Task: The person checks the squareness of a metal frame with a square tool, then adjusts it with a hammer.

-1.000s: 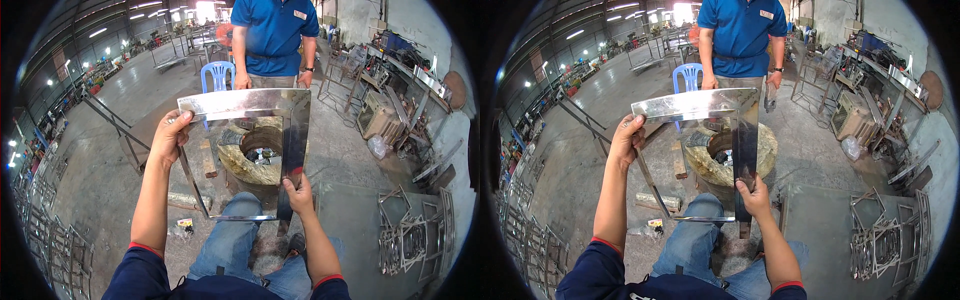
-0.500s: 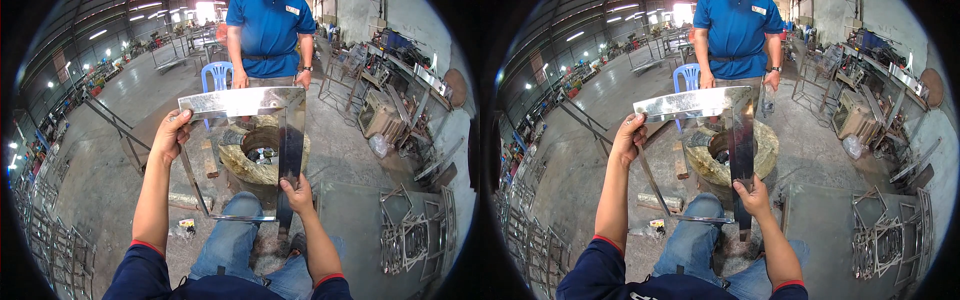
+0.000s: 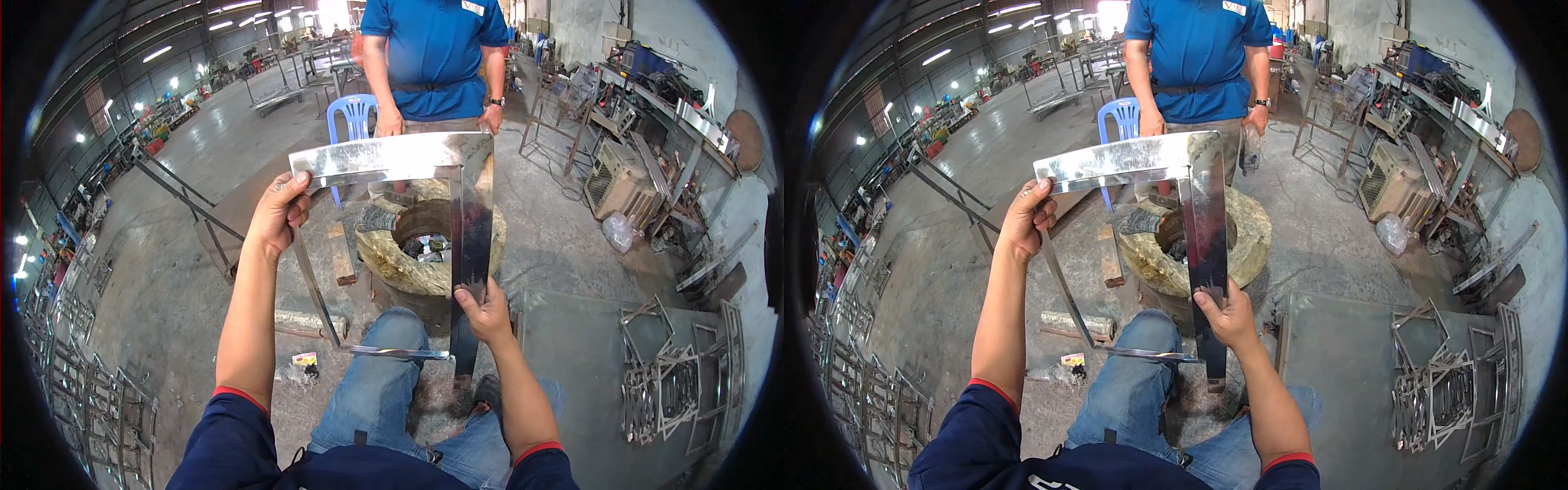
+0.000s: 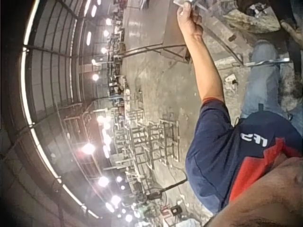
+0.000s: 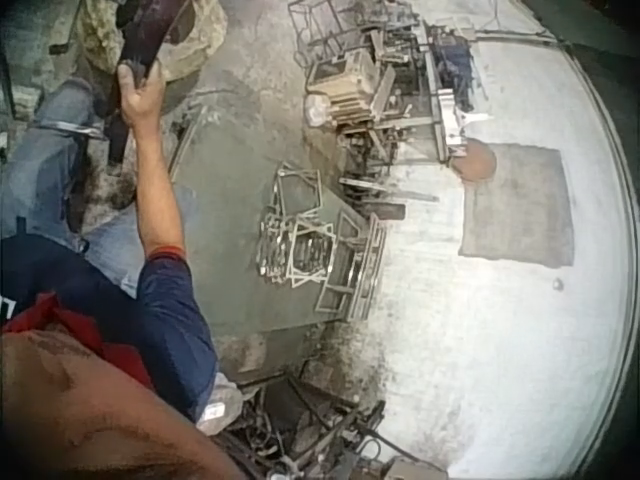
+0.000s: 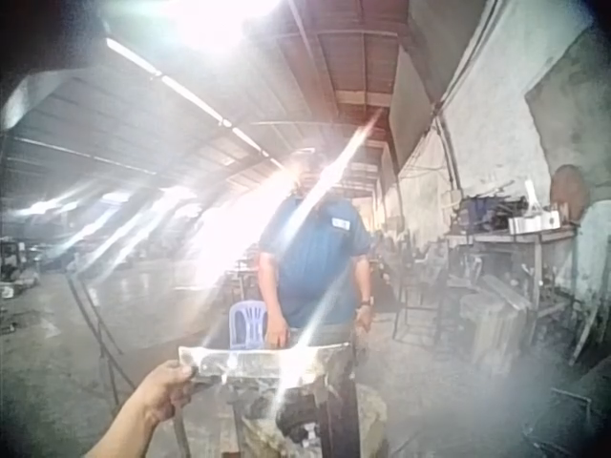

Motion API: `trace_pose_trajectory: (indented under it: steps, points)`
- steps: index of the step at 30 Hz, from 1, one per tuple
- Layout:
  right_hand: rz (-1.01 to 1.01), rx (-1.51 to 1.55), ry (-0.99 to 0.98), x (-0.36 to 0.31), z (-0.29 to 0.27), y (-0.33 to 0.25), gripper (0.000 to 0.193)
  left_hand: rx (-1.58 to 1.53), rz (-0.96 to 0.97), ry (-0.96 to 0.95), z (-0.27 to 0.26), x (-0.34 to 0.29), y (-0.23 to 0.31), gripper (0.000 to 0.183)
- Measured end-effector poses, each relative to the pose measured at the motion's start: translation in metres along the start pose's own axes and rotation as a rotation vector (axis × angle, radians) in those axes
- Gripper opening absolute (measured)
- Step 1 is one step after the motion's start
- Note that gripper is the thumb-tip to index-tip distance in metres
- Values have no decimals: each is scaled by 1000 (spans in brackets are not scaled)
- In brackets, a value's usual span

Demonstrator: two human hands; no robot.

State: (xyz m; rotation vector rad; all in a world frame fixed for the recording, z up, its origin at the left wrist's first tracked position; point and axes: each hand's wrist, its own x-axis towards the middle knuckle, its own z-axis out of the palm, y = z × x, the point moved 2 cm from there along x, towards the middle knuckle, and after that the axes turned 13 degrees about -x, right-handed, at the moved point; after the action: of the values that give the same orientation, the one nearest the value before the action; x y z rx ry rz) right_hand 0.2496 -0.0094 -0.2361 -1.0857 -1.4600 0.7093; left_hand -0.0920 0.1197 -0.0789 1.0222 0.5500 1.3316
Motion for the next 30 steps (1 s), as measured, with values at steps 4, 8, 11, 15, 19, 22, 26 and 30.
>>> trace_pose_trajectory:
  steps: [4, 8, 11, 15, 19, 22, 26, 30]
  points:
    - [6, 5, 12, 1, 0, 5, 37, 18, 9, 1, 0, 3, -2, 33]
    - [-34, -54, 52, 5, 3, -2, 36, 22, -6, 0, -10, 8, -5, 34]
    - [-31, 7, 51, 5, 6, 3, 35, 22, 12, -11, -9, 8, -7, 34]
    - [-45, -15, 73, 4, 7, 3, 35, 28, 23, 10, -11, 6, -8, 34]
    - [-15, 65, 74, 2, 12, 15, 35, 54, 38, 26, -5, 0, -4, 32]
    - [-32, 9, 93, 2, 13, 17, 35, 68, 63, 60, -2, -4, -3, 35]
    - [36, 130, 49, 1, 15, 22, 33, 70, 69, 60, -4, -7, -1, 37]
    - [2, 95, 40, 2, 17, 27, 28, 65, 76, 45, -3, -9, 1, 35]
